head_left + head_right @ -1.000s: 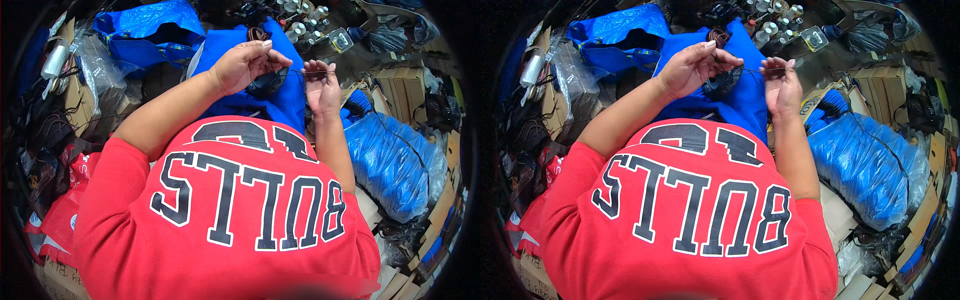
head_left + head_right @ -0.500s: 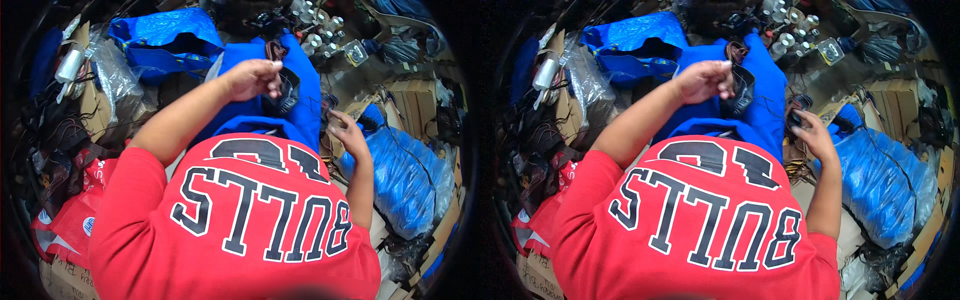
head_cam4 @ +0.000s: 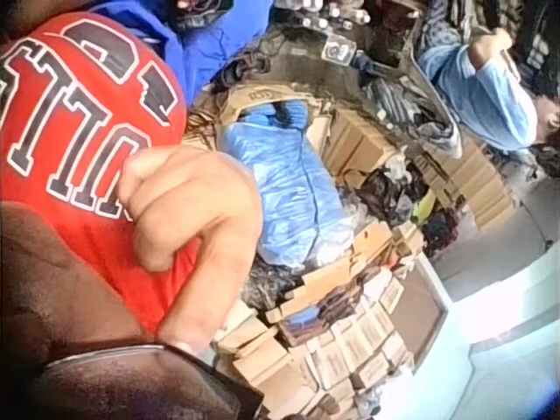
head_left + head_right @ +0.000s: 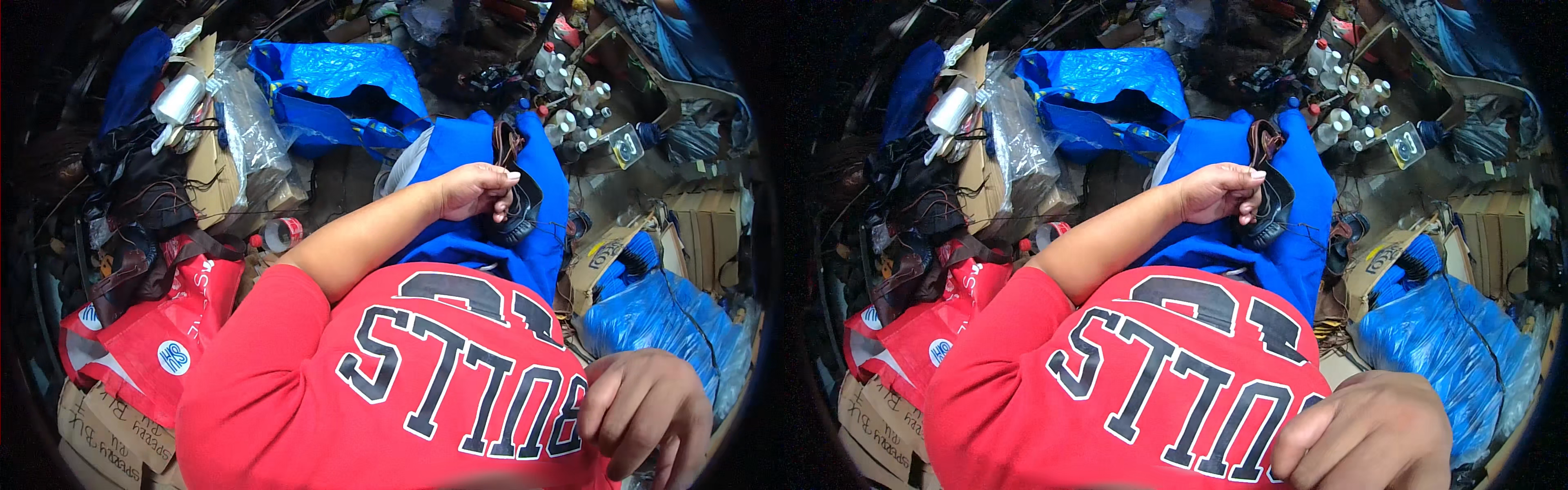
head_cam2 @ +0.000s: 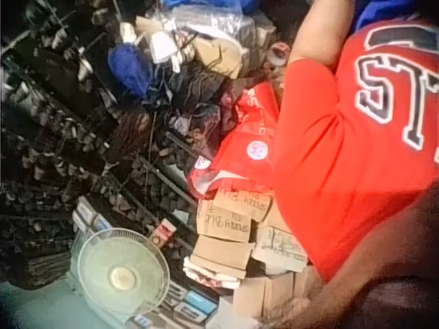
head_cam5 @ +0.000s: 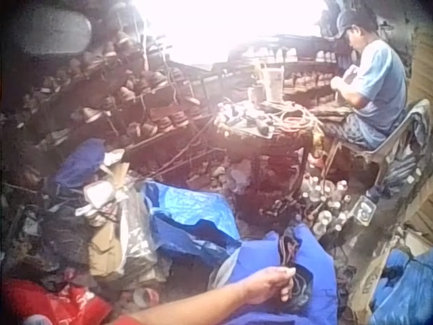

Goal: Manually stitching or lacing together components of a shoe.

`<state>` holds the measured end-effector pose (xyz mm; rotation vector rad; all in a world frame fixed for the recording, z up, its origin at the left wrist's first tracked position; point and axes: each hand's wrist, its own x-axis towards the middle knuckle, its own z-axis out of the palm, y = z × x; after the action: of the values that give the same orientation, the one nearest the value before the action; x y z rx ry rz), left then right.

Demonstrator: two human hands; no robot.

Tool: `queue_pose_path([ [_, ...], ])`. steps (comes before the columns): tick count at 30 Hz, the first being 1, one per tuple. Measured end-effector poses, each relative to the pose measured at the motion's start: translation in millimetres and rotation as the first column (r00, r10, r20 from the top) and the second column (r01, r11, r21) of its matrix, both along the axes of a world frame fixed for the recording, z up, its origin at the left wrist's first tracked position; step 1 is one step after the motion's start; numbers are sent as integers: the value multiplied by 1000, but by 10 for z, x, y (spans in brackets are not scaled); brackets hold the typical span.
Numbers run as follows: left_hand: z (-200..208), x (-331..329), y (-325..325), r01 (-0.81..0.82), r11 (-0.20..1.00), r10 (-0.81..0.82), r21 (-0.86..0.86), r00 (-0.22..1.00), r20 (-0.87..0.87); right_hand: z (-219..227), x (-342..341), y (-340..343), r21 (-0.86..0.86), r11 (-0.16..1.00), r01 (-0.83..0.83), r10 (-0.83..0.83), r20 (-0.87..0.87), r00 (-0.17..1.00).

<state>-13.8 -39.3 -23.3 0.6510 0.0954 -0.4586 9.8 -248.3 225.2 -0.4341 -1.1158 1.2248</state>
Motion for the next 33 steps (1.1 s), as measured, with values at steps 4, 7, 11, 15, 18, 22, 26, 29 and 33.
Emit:
queue_pose_path([
  [4, 62, -8, 3, -10, 1000, 10, 18, 1000, -6, 11, 10, 79, 12, 997, -70, 70, -38, 997],
  [7, 52, 18, -14, 4, 999, -4, 39, 1000, 6, 0, 18, 90, 83, 991, -103, 104, -9, 995],
  [11, 62, 45, -10, 25, 999, -25, 29, 1000, -3, 33, -67, 88, 114, 991, -69, 71, -14, 997],
  [15, 90, 37, 0, 6, 998, -5, 55, 1000, -18, 117, -243, 46, 178, 965, 193, -202, 31, 979],
  [18, 67, 64, -14, 18, 1000, -18, 26, 1000, 4, 164, -92, 95, 160, 985, -64, 57, 46, 997],
  [22, 40, 3, 15, 0, 999, 0, 37, 1000, -14, 80, 28, 108, 190, 974, -125, 116, 59, 992],
  [26, 103, 40, -17, 26, 999, -25, 48, 999, -20, 108, 67, 83, 199, 965, -170, 149, 114, 982],
  [29, 81, 0, -8, 10, 999, -9, 49, 1000, -26, 63, 124, 60, 222, 948, -230, 203, 137, 970],
  [33, 44, 29, -15, 19, 1000, -20, 19, 1000, 23, 101, 98, 3, 226, 935, -275, 242, 162, 957],
])
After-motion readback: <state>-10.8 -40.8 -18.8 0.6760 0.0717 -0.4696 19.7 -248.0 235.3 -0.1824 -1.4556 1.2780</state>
